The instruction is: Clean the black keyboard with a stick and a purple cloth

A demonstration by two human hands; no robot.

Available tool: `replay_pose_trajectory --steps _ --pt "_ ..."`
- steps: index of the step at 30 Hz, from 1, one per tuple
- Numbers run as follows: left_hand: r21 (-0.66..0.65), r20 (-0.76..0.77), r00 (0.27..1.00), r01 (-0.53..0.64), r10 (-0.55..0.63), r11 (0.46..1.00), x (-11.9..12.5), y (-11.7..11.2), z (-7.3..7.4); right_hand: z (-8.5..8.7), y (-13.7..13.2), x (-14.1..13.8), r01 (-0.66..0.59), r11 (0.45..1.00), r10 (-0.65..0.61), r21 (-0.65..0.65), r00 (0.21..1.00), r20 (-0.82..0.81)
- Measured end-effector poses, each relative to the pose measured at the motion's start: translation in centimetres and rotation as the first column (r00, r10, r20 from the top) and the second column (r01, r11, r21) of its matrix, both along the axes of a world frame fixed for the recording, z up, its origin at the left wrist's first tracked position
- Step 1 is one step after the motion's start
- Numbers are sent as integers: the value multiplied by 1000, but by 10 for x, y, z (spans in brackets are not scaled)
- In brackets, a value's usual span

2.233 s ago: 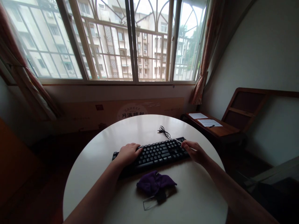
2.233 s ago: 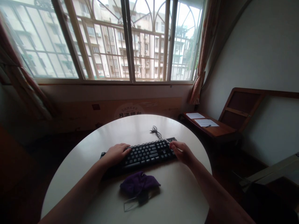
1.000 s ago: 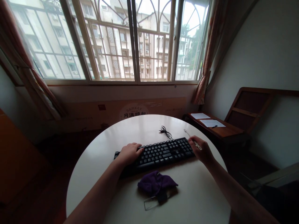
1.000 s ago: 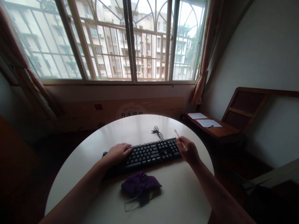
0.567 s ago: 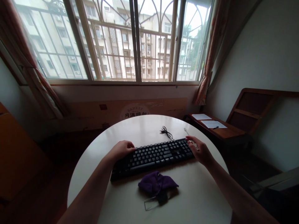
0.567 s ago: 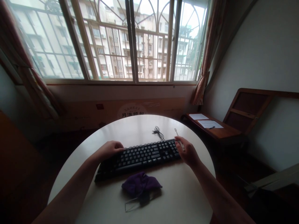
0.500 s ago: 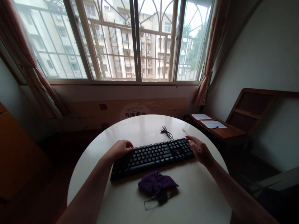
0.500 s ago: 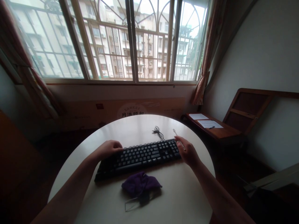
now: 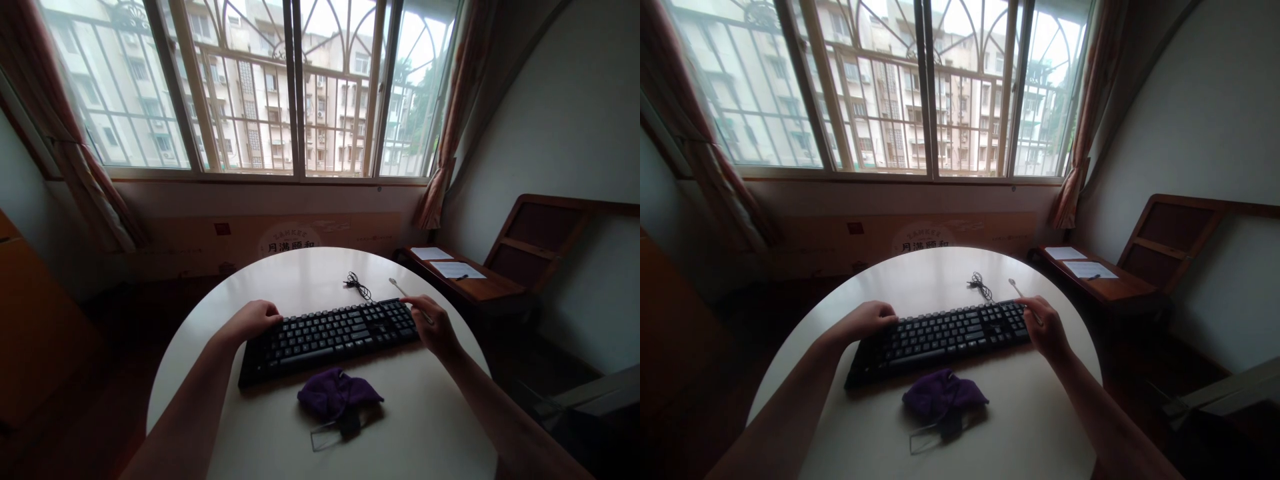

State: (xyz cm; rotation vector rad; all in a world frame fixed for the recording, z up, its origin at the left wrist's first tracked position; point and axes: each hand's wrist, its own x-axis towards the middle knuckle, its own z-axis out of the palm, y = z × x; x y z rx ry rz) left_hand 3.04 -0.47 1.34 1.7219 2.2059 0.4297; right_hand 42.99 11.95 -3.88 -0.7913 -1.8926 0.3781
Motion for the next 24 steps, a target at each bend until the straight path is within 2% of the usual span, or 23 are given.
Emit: replay_pose_trajectory --steps 5,9,11,14,18,20,24 --pt "-1 -52 998 -21 21 1000 -7 0 -3 -1 -2 -2 35 999 -34 23 999 -33" --pt "-2 -73 997 -40 39 999 -6 -1 -6 -2 0 -7 15 1000 -16 -23 1000 -23" --pt "17 -97 994 -45 46 999 -4 1 -9 5 1 -13 -43 997 43 -61 999 -8" --pt "71 -145 988 -51 61 996 -1 6 -16 28 3 -25 -183 974 185 -133 983 2" --pt "103 -121 989 -69 81 992 -3 12 -24 67 9 -54 -357 911 349 -208 934 -75" --pt "108 -100 991 -81 91 991 -5 13 -26 83 16 -72 -456 857 429 -239 890 -155" --pt "121 -97 987 -113 125 986 -6 12 -28 106 33 -114 -653 683 559 -327 756 -341"
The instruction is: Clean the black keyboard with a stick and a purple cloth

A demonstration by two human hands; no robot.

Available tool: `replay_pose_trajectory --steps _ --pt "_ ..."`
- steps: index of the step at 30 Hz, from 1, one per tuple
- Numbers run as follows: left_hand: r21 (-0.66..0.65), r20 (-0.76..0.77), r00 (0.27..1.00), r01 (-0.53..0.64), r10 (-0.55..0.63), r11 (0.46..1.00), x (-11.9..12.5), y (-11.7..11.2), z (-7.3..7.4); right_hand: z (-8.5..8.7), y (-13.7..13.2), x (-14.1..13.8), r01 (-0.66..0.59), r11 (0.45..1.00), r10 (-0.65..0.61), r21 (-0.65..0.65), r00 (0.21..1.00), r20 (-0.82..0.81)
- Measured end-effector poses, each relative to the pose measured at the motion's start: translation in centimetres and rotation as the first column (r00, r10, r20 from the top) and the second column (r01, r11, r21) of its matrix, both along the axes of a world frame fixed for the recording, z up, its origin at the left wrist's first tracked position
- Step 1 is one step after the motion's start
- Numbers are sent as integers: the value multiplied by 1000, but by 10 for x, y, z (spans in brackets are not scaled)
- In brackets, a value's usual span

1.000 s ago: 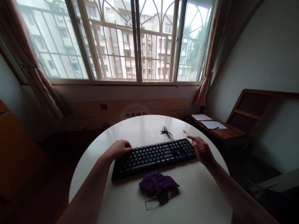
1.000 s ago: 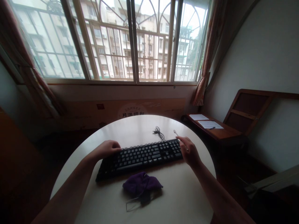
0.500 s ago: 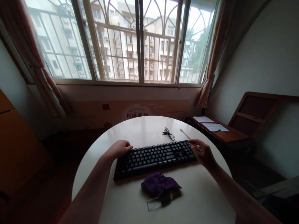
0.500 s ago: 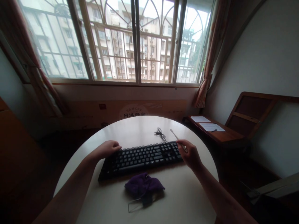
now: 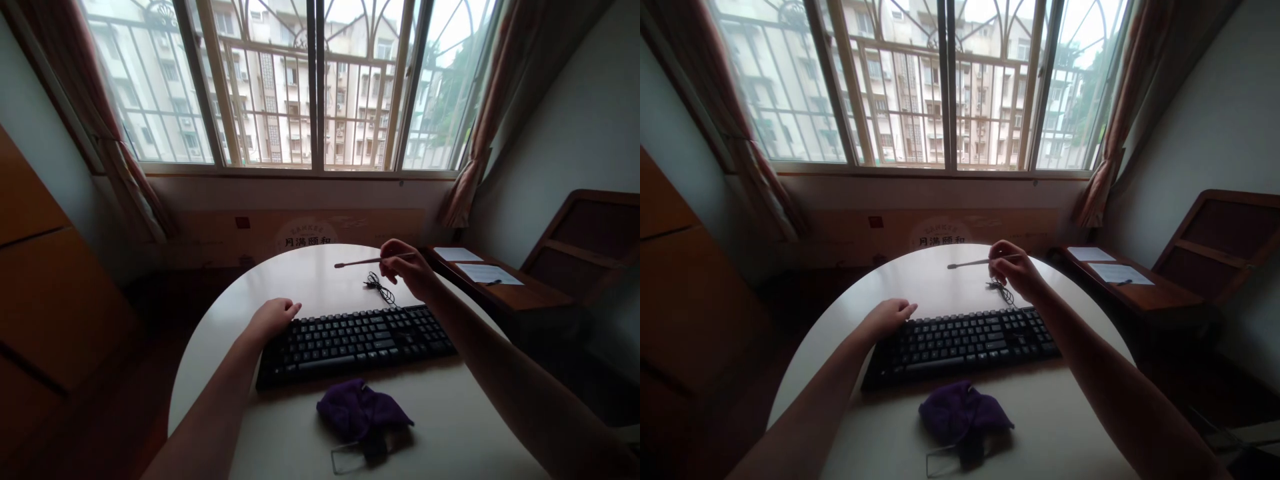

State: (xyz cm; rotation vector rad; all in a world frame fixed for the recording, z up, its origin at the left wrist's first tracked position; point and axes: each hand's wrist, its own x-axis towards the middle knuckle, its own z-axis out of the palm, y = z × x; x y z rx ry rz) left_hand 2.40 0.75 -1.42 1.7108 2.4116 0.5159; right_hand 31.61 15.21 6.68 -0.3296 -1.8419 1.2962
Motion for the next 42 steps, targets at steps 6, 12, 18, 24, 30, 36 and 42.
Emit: replay_pose_trajectory --steps 6,12,18,24,30,36,42 --pt "-10 16 999 -44 44 999 0 0 -6 9 34 -53 -226 926 228 -303 973 -29" --pt "13 76 972 -225 223 974 -19 -6 -3 -4 52 -102 -358 790 395 -498 918 -33" --pt "191 158 849 -528 504 828 -43 -20 1 -15 18 -171 -336 769 508 -543 837 202" --pt "317 317 758 -651 570 689 -51 -21 -8 -49 -25 -239 -228 766 498 -601 802 331" --pt "439 422 703 -711 572 550 -52 -21 -8 -83 -27 -246 -231 762 536 -605 749 390" --pt "446 431 701 -713 569 541 -49 -21 -6 -99 -20 -240 -351 743 622 -570 677 395" --pt "461 417 720 -694 555 553 -45 -21 -5 -108 -14 -241 -334 785 596 -523 638 487"
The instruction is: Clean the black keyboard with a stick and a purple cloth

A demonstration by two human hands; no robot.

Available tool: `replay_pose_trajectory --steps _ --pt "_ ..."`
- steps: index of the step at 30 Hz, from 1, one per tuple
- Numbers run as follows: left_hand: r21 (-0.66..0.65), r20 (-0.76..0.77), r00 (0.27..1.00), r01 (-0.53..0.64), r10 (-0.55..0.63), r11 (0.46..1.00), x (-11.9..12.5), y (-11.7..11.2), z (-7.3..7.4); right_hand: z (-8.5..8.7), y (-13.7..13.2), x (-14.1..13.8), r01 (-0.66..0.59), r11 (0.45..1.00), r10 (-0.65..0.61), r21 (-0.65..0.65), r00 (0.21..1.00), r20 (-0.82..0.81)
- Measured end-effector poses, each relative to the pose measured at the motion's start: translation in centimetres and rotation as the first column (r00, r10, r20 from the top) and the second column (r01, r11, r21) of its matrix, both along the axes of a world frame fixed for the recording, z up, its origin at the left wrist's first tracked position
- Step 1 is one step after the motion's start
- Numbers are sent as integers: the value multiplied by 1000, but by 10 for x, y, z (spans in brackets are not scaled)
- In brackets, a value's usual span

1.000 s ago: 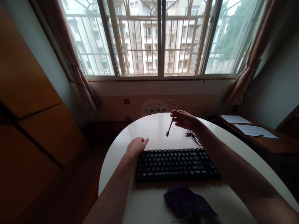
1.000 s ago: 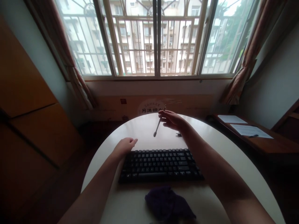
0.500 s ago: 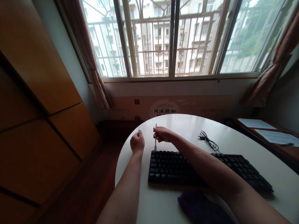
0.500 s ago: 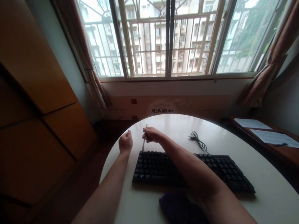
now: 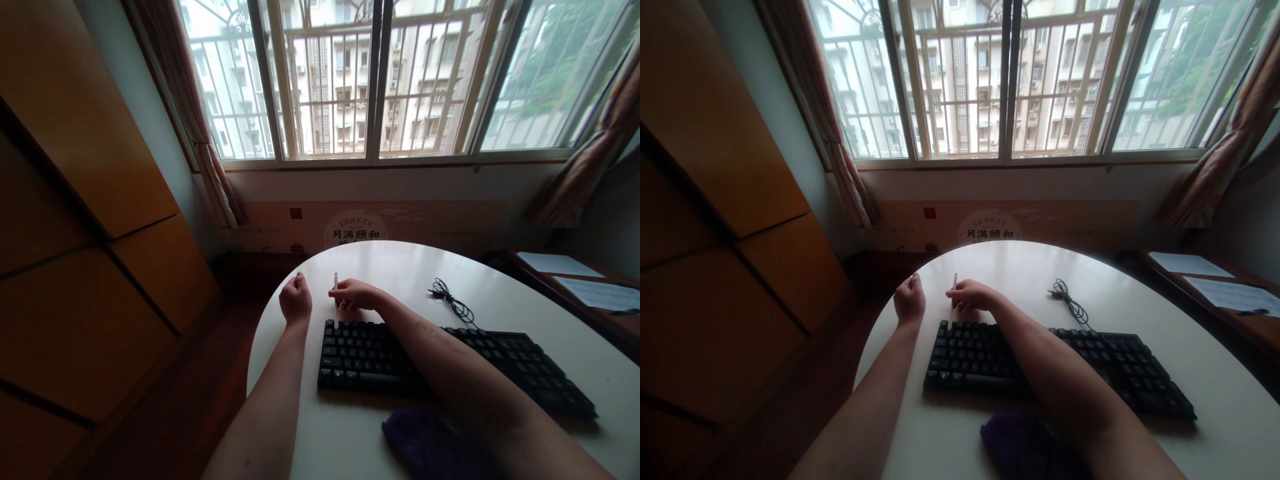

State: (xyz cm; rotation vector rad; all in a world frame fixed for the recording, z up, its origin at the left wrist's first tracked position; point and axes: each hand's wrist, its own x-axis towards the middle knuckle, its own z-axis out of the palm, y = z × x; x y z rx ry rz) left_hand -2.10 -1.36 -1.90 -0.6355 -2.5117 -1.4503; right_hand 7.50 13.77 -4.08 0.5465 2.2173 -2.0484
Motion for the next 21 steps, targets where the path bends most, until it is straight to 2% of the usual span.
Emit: replay_pose_trajectory --steps 3,7,13,15,17,21 --pt "-3 -14 1000 -15 15 1000 1 -1 1 -1 3 3 -14 1000 14 -19 1000 25" --pt "38 -22 1000 -17 18 999 2 -2 1 -1 1 4 -47 998 44 -46 997 -56" --pt "27 -25 1000 -6 7 1000 3 -2 1 2 -2 1 151 989 -147 3 967 -207" --pt "18 -24 1000 -4 5 1000 3 -2 1 4 -2 1 169 986 -167 -10 962 -215" --pt "23 -26 1000 -3 3 1000 3 -2 1 5 -3 3 147 989 -149 -28 965 -215" --pt "32 -21 1000 1 0 999 4 -3 1 5 -7 5 9 999 -17 -42 978 -210"
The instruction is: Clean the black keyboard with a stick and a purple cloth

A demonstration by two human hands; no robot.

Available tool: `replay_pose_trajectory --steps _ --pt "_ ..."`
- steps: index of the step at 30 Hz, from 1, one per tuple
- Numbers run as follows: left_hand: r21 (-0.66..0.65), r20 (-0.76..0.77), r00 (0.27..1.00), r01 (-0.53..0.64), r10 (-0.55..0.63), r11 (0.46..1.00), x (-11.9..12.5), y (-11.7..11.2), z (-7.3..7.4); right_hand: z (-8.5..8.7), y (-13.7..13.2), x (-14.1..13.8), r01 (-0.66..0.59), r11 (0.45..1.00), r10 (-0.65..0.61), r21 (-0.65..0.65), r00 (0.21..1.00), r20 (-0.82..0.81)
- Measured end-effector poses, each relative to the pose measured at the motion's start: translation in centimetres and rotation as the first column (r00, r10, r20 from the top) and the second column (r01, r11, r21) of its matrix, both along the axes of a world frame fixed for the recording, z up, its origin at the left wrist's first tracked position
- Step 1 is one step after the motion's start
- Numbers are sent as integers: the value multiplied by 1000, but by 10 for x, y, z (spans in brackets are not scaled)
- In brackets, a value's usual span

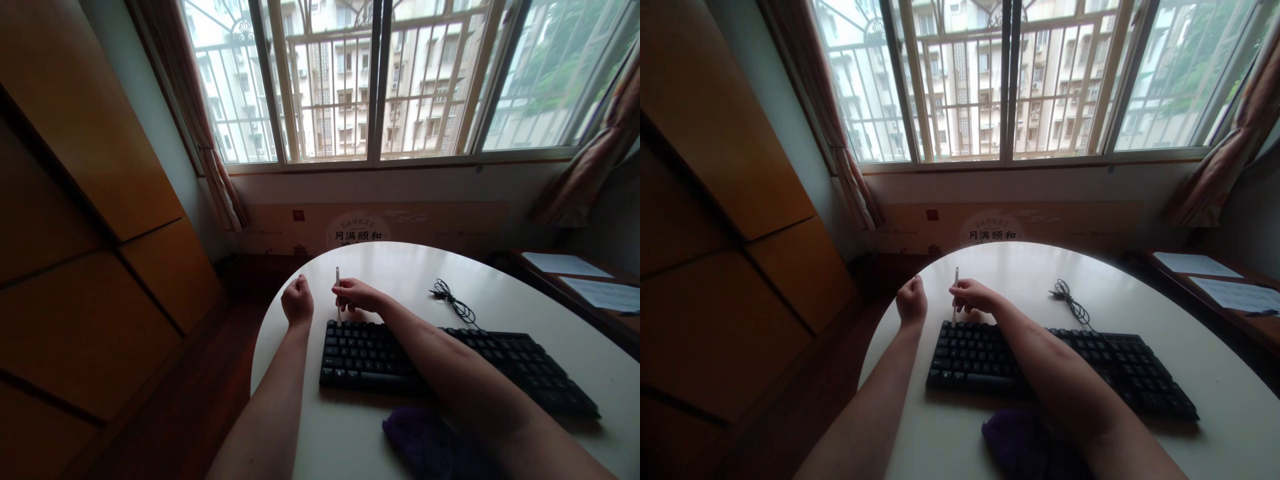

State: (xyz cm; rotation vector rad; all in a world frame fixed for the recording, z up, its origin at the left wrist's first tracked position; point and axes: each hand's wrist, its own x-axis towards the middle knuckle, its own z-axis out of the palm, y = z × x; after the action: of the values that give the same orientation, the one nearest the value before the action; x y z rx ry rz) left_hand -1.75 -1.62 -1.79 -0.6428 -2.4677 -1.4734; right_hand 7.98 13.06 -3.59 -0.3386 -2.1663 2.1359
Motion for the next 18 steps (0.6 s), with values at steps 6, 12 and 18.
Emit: replay_pose_trajectory --steps 6,12,18 --pt "6 13 1000 19 -19 1000 1 -1 1 1 2 -3 167 986 -166 22 984 -64" --pt "11 6 1000 22 -22 1000 0 0 1 2 0 1 -36 999 37 22 999 -31" --pt "4 16 1000 20 -20 1000 -1 1 -1 2 2 -3 155 984 -148 83 986 -78"
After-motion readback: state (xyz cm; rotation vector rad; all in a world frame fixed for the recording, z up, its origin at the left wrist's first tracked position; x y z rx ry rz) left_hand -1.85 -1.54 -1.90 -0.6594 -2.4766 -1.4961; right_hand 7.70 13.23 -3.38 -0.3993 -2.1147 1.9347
